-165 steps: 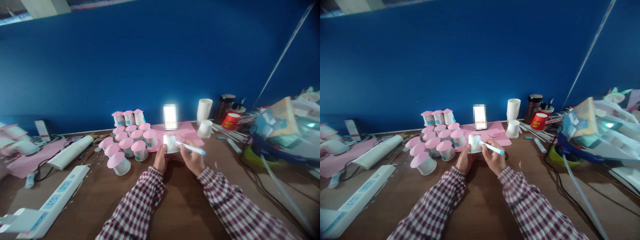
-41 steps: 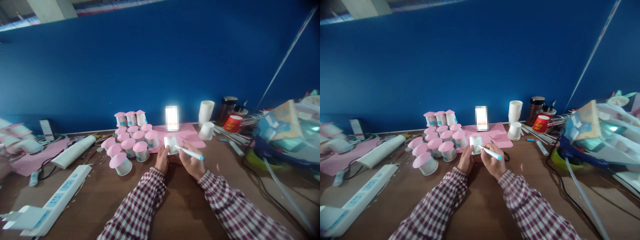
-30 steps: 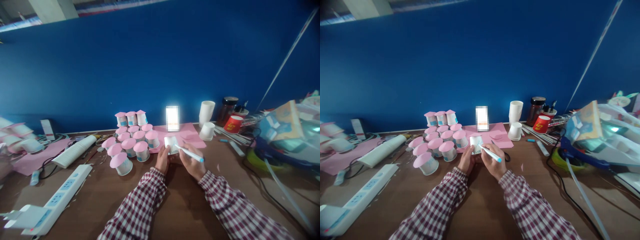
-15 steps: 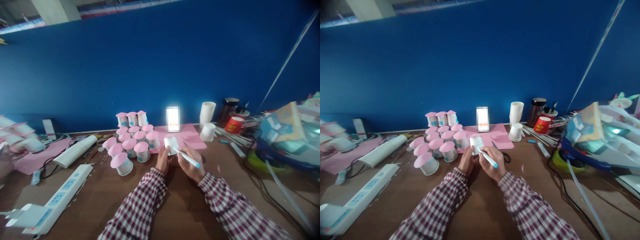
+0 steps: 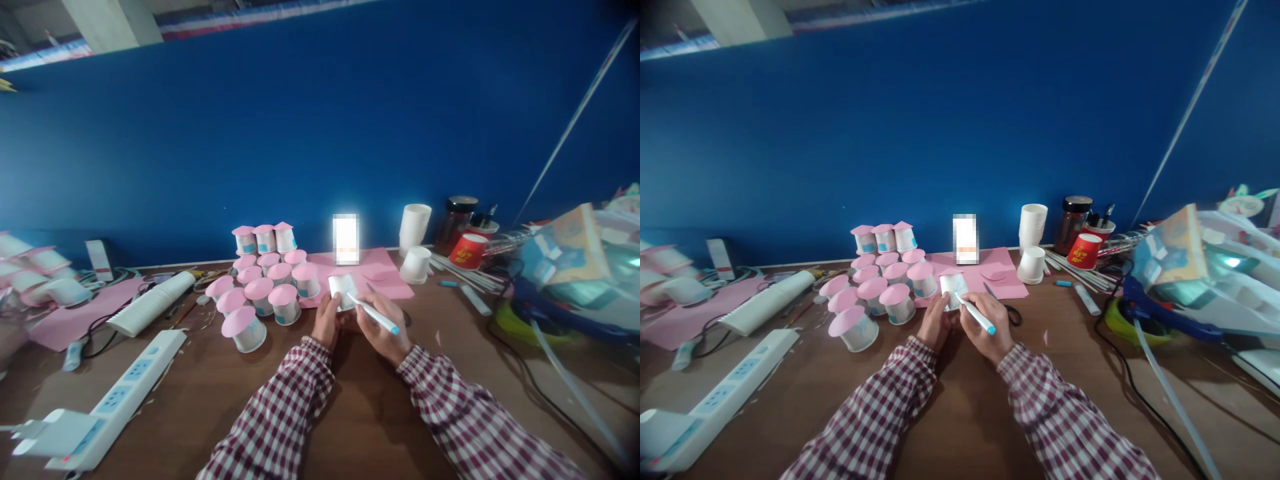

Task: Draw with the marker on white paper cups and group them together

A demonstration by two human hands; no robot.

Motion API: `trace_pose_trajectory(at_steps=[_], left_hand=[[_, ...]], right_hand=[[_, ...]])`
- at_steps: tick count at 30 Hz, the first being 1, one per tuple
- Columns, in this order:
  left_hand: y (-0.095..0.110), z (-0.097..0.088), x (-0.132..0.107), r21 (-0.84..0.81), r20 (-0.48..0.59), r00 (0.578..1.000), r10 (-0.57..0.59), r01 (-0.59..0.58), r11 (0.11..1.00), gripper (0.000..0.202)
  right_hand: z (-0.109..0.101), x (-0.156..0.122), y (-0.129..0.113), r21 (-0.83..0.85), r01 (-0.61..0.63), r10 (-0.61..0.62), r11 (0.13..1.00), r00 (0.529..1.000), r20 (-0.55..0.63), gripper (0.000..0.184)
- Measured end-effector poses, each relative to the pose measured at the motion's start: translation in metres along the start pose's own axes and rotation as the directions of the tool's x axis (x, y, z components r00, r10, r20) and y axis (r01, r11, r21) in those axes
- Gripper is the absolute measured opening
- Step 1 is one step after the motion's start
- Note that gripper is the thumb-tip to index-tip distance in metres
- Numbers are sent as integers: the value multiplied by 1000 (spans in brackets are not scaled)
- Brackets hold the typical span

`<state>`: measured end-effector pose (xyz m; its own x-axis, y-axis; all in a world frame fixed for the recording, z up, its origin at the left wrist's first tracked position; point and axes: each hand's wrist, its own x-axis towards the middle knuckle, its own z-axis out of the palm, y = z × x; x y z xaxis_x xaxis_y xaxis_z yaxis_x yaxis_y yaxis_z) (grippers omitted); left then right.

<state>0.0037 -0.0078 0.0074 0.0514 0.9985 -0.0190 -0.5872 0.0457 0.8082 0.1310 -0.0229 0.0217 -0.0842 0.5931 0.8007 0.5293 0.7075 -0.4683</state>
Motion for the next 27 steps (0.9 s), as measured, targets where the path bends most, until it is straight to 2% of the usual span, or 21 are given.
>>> trace_pose_trajectory(at_steps=[27], left_hand=[[-3, -4, 2, 53, 6, 1000, 15, -15, 998, 34]], right_hand=[[-1, 1, 2, -44, -15, 14, 999, 1000, -23, 11]])
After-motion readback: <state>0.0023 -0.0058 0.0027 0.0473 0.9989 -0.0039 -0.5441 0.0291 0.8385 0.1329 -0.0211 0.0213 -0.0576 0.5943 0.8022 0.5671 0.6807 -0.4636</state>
